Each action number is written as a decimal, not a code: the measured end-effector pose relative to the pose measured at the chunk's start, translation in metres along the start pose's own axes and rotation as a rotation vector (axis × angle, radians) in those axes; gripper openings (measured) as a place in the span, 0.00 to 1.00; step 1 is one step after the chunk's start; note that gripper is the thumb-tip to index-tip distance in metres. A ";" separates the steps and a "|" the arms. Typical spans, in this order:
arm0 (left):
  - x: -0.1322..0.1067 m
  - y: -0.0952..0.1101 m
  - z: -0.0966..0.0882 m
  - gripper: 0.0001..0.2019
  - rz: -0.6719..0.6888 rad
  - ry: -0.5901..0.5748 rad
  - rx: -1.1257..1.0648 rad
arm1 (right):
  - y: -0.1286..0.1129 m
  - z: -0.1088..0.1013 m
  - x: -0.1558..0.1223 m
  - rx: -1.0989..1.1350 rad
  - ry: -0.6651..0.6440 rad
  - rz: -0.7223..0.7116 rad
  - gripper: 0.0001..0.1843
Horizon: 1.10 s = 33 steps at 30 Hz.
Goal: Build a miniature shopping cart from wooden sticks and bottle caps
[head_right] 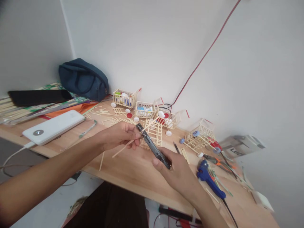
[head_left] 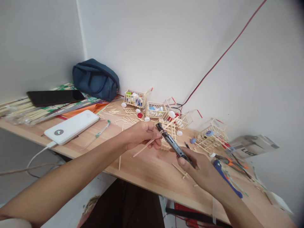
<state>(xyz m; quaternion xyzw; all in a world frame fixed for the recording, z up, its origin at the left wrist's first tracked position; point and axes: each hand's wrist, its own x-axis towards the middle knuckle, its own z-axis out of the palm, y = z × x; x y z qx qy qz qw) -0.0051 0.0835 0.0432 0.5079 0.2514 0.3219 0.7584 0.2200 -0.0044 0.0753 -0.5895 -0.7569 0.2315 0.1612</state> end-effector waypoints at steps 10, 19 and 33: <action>0.000 0.004 0.006 0.14 0.005 0.005 0.048 | 0.008 0.001 -0.002 0.024 0.008 0.007 0.27; 0.000 -0.001 0.004 0.15 0.007 0.006 0.035 | -0.002 0.007 -0.002 -0.084 0.004 0.020 0.25; -0.027 -0.023 -0.015 0.17 -0.158 0.041 0.052 | -0.010 0.051 -0.009 -0.143 -0.080 0.074 0.18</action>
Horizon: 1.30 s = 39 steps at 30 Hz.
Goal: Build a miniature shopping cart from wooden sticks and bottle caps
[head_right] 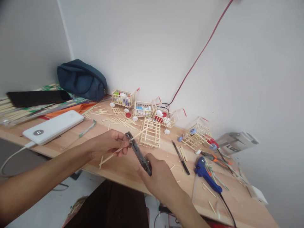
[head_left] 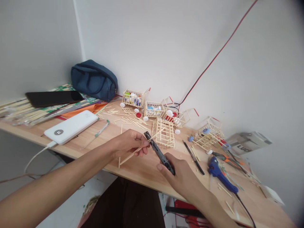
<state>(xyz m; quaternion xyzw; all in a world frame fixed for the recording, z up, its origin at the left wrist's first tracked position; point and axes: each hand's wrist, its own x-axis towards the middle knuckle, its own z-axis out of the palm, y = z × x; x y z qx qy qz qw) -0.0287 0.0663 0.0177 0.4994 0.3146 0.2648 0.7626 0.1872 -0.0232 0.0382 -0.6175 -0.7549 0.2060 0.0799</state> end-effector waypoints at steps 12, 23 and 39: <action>-0.011 -0.025 -0.025 0.15 0.035 0.179 -0.016 | -0.018 0.025 0.028 -0.023 -0.008 -0.075 0.29; 0.000 -0.030 -0.034 0.16 0.023 0.206 -0.035 | -0.014 0.035 0.040 0.047 0.022 -0.151 0.28; 0.000 -0.028 -0.036 0.17 0.022 0.235 -0.043 | -0.016 0.033 0.046 0.047 0.016 -0.140 0.27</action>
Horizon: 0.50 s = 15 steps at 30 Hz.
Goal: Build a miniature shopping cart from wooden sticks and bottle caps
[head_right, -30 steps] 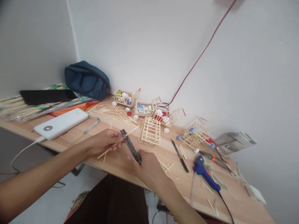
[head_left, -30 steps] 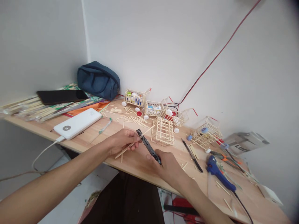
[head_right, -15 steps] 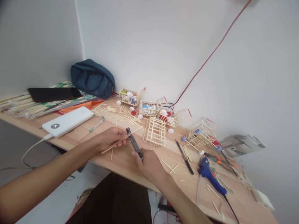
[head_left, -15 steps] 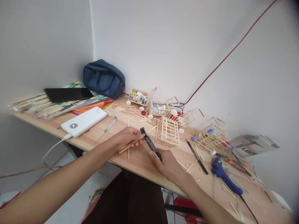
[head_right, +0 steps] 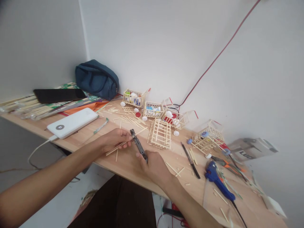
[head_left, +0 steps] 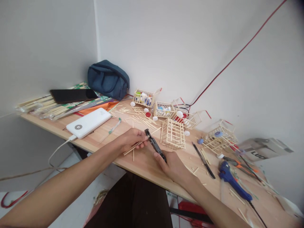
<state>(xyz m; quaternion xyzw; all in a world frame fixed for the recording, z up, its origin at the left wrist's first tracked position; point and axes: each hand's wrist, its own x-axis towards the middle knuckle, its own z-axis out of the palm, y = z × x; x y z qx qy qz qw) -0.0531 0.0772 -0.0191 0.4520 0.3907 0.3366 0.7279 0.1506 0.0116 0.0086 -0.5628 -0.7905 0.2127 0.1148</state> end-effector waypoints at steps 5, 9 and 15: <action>0.002 -0.003 -0.002 0.17 0.013 -0.010 -0.004 | 0.000 0.002 0.000 -0.014 0.006 -0.003 0.26; 0.002 -0.005 -0.001 0.17 0.029 0.017 -0.007 | 0.003 0.004 0.002 -0.022 0.012 0.026 0.26; -0.001 -0.005 0.003 0.18 0.075 0.038 -0.015 | 0.001 -0.002 0.004 -0.052 -0.035 0.115 0.20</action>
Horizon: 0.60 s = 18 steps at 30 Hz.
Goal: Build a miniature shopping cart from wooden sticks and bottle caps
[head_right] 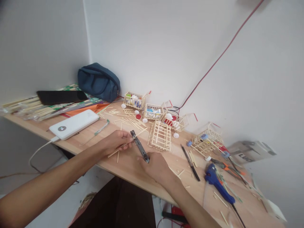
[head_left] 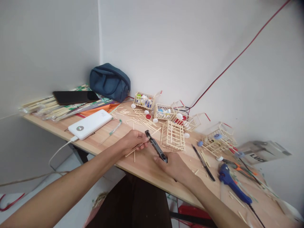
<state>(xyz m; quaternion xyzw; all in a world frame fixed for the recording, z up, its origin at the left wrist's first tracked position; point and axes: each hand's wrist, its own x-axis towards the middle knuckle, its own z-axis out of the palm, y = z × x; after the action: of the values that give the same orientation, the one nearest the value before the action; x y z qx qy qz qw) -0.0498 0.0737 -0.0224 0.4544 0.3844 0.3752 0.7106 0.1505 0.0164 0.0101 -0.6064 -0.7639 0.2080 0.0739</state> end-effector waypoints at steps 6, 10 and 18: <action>0.001 0.000 -0.002 0.17 0.004 -0.002 0.003 | 0.000 0.004 0.002 -0.019 0.034 0.000 0.20; 0.003 -0.001 -0.002 0.16 0.001 0.008 0.005 | 0.001 0.007 0.004 -0.020 0.045 -0.018 0.23; 0.005 -0.002 -0.002 0.17 0.001 0.014 0.008 | 0.002 0.005 0.006 -0.039 0.048 -0.045 0.24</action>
<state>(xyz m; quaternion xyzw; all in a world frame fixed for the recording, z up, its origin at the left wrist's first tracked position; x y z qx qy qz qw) -0.0497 0.0780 -0.0255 0.4548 0.3906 0.3772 0.7060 0.1489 0.0215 0.0035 -0.5950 -0.7794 0.1770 0.0851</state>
